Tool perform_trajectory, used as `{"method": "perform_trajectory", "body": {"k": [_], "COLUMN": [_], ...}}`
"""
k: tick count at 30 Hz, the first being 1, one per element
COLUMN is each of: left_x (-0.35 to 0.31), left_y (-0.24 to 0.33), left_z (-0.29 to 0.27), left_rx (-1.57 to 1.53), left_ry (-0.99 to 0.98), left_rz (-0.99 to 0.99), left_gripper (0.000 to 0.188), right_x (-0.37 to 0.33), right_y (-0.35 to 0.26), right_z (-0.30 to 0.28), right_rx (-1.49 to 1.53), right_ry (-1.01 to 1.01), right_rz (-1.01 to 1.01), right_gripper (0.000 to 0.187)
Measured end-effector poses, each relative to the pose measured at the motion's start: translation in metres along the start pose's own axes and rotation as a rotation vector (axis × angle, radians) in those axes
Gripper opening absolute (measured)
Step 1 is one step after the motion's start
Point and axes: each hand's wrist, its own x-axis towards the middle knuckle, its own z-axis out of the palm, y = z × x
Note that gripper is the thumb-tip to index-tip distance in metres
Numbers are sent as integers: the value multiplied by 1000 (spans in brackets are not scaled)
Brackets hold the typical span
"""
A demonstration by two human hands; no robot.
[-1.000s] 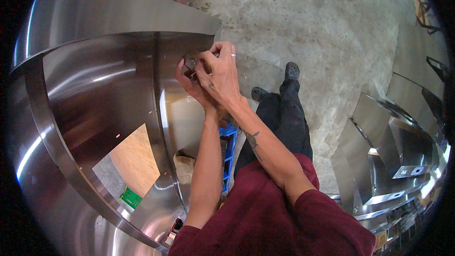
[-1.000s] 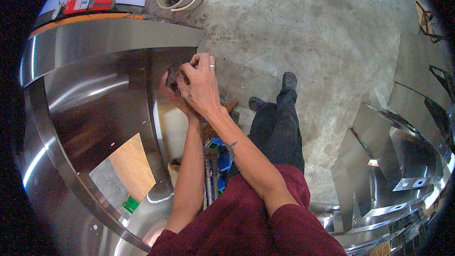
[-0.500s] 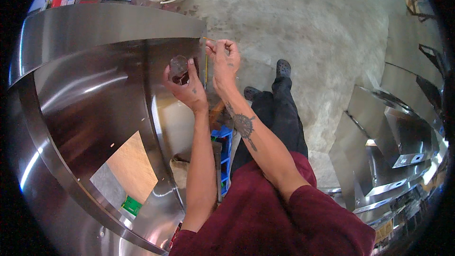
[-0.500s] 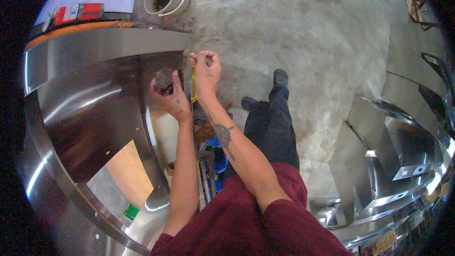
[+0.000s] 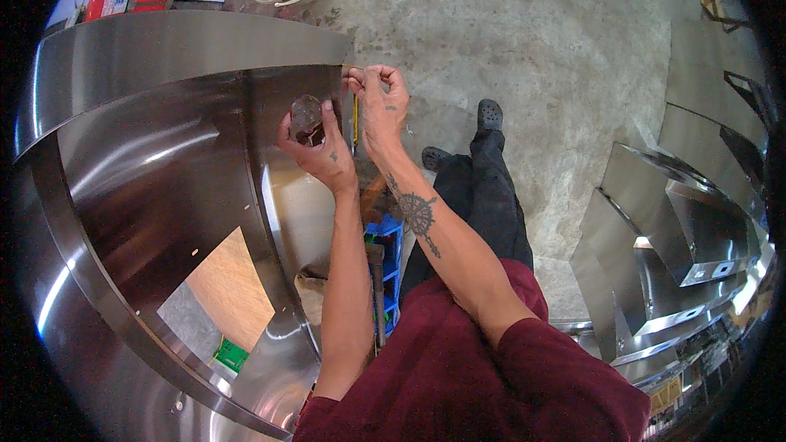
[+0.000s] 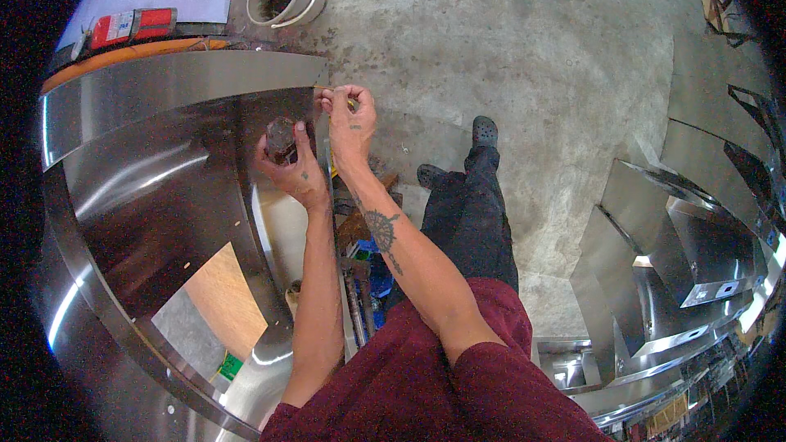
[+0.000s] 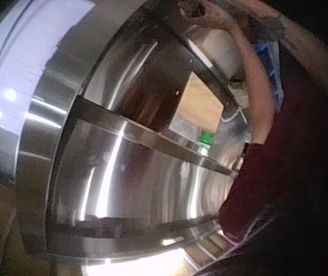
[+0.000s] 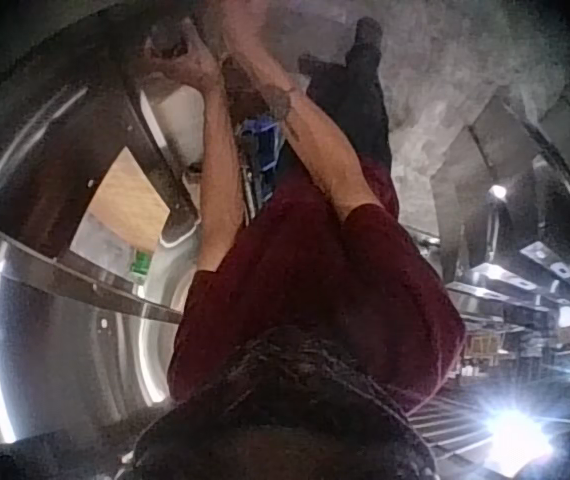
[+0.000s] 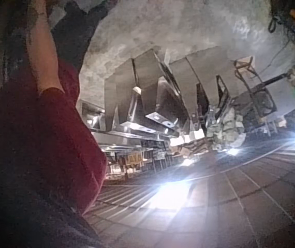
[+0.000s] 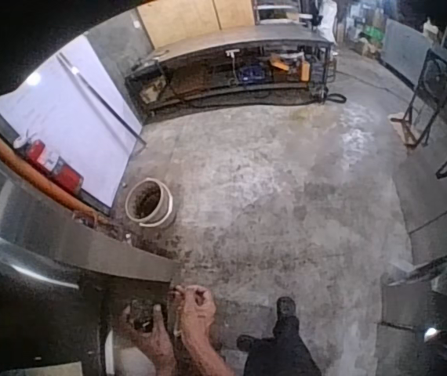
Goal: The person applies a substance from a small container onto a large curved metal structure using a small tool, then wipes the surface with a cloth. The person sits on the floor during part of the task.
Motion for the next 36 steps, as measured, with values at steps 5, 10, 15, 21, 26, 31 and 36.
{"method": "perform_trajectory", "body": {"k": [5, 10, 15, 21, 26, 31, 36], "left_x": [2, 1, 1, 3, 3, 3, 3], "left_y": [-5, -8, -9, -8, -5, -5, -5], "left_z": [2, 1, 1, 1, 1, 1, 2], "left_rx": [3, -8, -7, -3, -31, -45, -24], "left_ry": [9, 5, 12, 8, -1, 3, 23], "left_rz": [44, 51, 46, 60, -20, -10, 24], "left_gripper": [65, 65, 64, 65, 66, 66, 65], "right_x": [0, -2, -2, -2, -4, 0, 2], "right_y": [0, 0, 0, 0, 0, 4, 7], "right_z": [0, 2, 1, 2, 3, 0, 0], "right_rx": [17, 22, -4, -5, -18, -31, -28], "right_ry": [-16, -9, 15, 19, -12, -11, 32], "right_rz": [-23, -23, 3, 3, -45, -36, -2], "right_gripper": [25, 24, 24, 23, 19, 23, 24]}}
